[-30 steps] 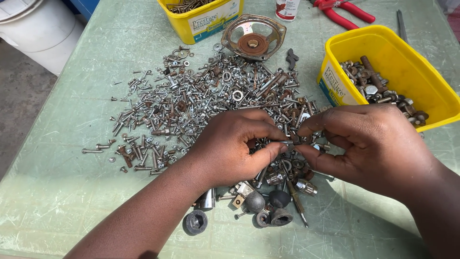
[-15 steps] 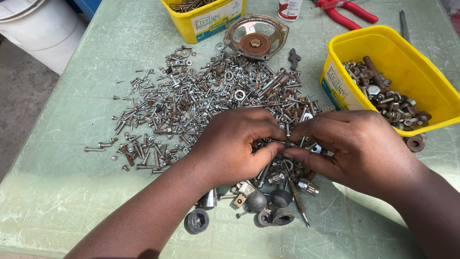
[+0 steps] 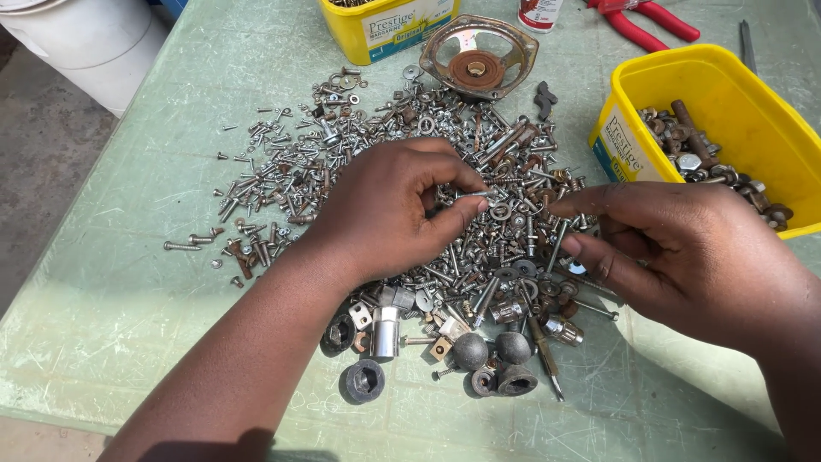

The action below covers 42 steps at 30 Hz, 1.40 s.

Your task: The person sorts a mixed pile of metal fasteners on a table, picking up individual screws, nuts, and washers, inspecting them, and occasionally placing them into a yellow container. The hands repeatedly sift through the pile and handle small components one at a time.

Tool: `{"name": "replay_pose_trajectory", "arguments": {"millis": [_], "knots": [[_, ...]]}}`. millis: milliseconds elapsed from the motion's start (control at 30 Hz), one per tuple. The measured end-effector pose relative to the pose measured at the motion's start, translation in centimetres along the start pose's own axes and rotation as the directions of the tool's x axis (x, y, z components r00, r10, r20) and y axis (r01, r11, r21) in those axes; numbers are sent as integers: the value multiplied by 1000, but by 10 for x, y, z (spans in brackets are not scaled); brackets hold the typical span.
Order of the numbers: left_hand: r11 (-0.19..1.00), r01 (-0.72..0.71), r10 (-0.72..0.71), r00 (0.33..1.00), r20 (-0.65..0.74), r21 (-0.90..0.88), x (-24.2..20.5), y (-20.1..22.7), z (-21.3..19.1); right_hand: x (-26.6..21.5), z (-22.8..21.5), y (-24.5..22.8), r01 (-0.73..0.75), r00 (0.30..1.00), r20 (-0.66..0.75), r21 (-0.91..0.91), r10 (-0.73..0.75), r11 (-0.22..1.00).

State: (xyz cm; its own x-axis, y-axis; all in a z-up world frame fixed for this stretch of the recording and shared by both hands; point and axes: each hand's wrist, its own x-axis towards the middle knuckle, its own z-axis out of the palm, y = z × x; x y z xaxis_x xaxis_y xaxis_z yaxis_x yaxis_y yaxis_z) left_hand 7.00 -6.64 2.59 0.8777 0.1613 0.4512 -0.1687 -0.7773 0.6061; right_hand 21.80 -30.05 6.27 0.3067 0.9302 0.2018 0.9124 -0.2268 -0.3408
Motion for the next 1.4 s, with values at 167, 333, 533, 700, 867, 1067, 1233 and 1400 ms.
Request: {"name": "replay_pose_trajectory", "arguments": {"millis": [167, 333, 533, 700, 867, 1067, 1233, 1400], "knots": [[993, 120, -118, 989, 92, -15, 0, -21, -35, 1, 3, 4, -20, 996, 89, -47, 24, 999], [975, 223, -223, 974, 51, -3, -3, -46, -45, 3, 17, 13, 85, 936, 346, -24, -72, 996], [975, 221, -221, 975, 28, 15, -3, -51, -47, 3, 22, 20, 119, 954, 283, -46, -101, 992], [977, 212, -213, 977, 25, 30, -3, -57, -52, 3, 28, 18, 181, 963, 219, -90, -157, 979], [932, 340, -350, 934, 75, 126, -4, -57, -58, 2, 30, 12, 163, 959, 247, -79, -139, 983], [894, 427, -444, 886, 134, 138, -6, -60, -63, 3, 34, 9, 152, 987, 61, -77, -147, 985], [843, 510, -538, 791, 292, 172, -3, -46, -67, 3, 39, 2, 162, 985, -68, 36, -159, 986], [856, 490, -517, 802, 298, 167, -4, -42, -67, 3, 42, 4, 182, 982, -62, 76, -178, 980]]}}
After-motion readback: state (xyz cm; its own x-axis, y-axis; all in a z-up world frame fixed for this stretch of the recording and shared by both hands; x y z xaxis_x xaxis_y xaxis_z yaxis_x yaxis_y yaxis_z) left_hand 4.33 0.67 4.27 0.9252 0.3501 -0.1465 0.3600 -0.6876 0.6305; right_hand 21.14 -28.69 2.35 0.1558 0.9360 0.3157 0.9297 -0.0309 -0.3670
